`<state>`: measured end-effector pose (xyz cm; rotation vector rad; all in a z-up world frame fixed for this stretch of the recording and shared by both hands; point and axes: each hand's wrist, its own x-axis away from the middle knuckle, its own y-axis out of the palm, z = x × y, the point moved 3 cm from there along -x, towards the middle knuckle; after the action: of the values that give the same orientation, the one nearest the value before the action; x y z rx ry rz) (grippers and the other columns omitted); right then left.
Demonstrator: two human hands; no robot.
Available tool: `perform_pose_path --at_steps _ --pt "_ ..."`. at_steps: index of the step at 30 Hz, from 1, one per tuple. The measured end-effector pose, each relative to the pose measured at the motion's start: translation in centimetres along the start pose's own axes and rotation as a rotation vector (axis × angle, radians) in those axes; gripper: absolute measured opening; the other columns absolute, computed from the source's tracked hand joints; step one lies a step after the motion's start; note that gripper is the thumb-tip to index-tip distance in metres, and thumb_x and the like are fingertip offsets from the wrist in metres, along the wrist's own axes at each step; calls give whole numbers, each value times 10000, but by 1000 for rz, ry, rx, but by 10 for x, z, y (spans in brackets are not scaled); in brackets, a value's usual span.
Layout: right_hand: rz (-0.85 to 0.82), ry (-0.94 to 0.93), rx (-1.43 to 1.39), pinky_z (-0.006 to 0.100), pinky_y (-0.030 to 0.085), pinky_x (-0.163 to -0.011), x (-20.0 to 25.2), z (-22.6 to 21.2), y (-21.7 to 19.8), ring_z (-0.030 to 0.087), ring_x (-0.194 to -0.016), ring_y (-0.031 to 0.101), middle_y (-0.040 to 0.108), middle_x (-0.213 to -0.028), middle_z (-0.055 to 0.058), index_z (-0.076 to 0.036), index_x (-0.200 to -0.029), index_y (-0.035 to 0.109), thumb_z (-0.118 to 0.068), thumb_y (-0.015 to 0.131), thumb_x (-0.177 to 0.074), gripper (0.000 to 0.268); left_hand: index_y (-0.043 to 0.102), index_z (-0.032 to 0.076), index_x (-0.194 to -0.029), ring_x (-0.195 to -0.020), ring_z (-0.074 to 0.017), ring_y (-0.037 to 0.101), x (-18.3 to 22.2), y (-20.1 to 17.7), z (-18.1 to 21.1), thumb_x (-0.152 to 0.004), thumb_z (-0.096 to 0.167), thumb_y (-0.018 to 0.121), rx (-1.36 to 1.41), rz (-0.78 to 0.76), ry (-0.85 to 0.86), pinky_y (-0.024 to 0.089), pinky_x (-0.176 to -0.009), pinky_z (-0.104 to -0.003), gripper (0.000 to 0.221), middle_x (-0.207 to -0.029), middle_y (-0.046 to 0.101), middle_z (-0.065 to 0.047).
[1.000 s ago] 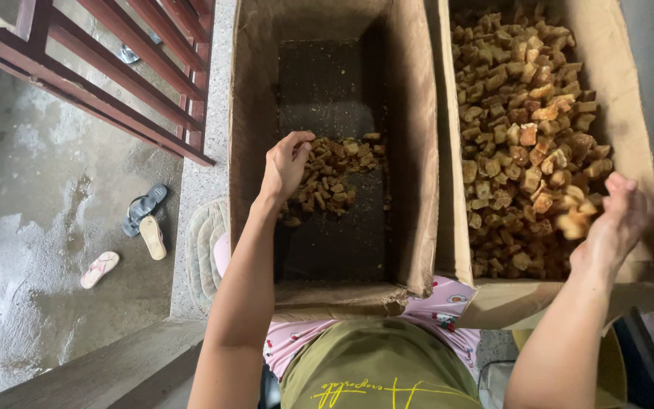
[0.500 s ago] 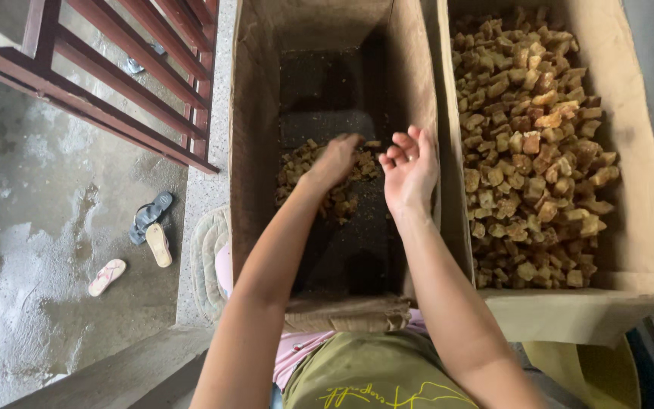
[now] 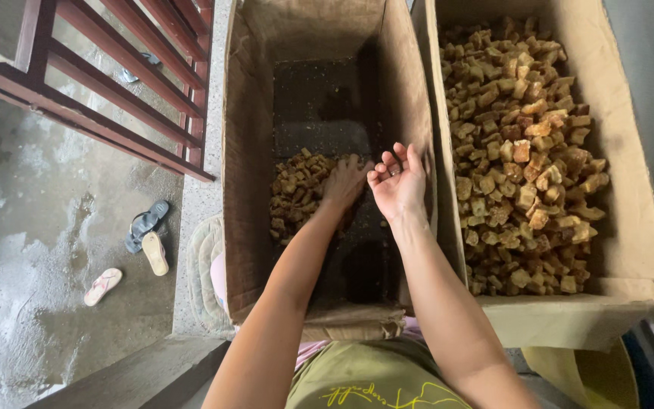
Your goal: The person sorts through small, fried food pieces in a cardboard box by hand, picking up specific pieces and moving them to a second adjacent box.
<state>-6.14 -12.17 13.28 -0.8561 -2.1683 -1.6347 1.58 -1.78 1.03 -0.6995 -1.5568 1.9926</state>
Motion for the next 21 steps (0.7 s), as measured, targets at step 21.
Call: perform_pose_path --at_steps 21 --pt "-53 8 46 338 474 -686 0 2 -2 150 -701 541 612 -787 7 -156 -967 651 -365 672 -988 211 634 163 -1313 -1132 -423 643 -13 28 -43 -1026 183 482 457 -147 -297 534 -902 -514 325 -1295 647 -207"
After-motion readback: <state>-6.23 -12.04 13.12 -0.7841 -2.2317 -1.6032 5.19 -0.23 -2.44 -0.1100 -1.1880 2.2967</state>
